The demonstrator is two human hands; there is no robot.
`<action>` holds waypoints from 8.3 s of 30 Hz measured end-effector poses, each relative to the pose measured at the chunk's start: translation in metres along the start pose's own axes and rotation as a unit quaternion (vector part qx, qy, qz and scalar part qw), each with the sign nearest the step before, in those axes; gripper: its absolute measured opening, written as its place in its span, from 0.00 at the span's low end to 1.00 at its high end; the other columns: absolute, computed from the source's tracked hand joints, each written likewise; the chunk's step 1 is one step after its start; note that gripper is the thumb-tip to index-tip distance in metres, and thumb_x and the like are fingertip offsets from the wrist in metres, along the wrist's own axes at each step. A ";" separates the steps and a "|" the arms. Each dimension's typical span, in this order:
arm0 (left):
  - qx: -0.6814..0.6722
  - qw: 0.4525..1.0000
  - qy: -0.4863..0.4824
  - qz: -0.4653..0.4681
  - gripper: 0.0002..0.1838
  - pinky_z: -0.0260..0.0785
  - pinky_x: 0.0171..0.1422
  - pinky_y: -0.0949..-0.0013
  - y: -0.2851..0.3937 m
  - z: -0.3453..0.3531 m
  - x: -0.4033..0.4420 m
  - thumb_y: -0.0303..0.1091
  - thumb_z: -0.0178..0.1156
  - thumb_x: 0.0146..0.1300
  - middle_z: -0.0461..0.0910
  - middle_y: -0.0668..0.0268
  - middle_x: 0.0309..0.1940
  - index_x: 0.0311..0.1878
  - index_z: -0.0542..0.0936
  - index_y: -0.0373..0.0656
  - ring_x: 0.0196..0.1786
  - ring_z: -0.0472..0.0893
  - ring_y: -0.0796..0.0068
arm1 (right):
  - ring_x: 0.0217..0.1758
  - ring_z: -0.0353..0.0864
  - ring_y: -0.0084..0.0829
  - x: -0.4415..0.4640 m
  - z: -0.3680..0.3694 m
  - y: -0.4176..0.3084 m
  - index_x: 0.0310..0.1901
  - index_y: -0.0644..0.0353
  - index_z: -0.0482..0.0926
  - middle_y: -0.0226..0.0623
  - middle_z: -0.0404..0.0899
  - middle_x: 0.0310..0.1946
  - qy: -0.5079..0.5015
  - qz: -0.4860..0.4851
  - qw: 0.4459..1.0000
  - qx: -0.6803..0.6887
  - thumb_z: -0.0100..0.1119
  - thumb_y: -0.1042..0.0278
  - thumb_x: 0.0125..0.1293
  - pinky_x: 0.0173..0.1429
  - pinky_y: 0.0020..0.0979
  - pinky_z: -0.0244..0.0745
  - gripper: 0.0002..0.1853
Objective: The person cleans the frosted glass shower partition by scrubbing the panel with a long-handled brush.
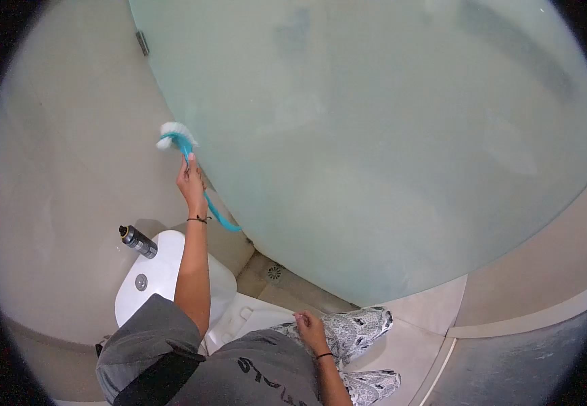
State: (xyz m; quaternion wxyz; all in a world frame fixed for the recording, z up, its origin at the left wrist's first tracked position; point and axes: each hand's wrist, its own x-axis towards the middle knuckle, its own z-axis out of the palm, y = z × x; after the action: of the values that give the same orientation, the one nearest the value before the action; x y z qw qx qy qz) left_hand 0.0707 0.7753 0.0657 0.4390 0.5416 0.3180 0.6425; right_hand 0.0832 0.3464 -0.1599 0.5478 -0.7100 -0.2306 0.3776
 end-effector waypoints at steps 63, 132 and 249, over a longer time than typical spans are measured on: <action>0.273 0.699 -0.655 0.081 0.26 0.72 0.49 0.59 0.010 -0.092 -0.069 0.53 0.64 0.62 0.79 0.59 0.42 0.47 0.81 0.37 0.47 0.81 0.61 | 0.33 0.80 0.60 0.051 0.070 -0.148 0.52 0.60 0.76 0.57 0.80 0.28 -0.001 -0.117 0.949 -0.292 0.47 0.58 0.74 0.36 0.56 0.72 0.16; 0.274 0.328 -0.899 -0.093 0.35 0.68 0.35 0.54 0.002 -0.091 -0.094 0.67 0.66 0.52 0.79 0.55 0.19 0.22 0.82 0.36 0.25 0.78 0.59 | 0.17 0.76 0.39 0.147 0.119 -0.209 0.49 0.62 0.83 0.45 0.78 0.21 0.117 -0.341 0.919 -0.162 0.63 0.67 0.67 0.24 0.36 0.69 0.12; 0.289 0.393 -0.868 -0.095 0.33 0.74 0.42 0.60 0.009 -0.093 -0.091 0.66 0.64 0.55 0.85 0.56 0.33 0.38 0.86 0.39 0.37 0.84 0.59 | 0.17 0.78 0.34 0.100 0.061 -0.183 0.49 0.55 0.83 0.38 0.79 0.19 0.171 -0.363 0.831 -0.386 0.68 0.67 0.62 0.22 0.32 0.70 0.14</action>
State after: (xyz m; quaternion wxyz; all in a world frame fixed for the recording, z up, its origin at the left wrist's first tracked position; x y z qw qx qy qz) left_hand -0.0194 0.6948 0.0161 0.3526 0.8671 -0.0190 -0.3513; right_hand 0.1116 0.5106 -0.0213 0.3572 -0.7821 -0.5016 -0.0954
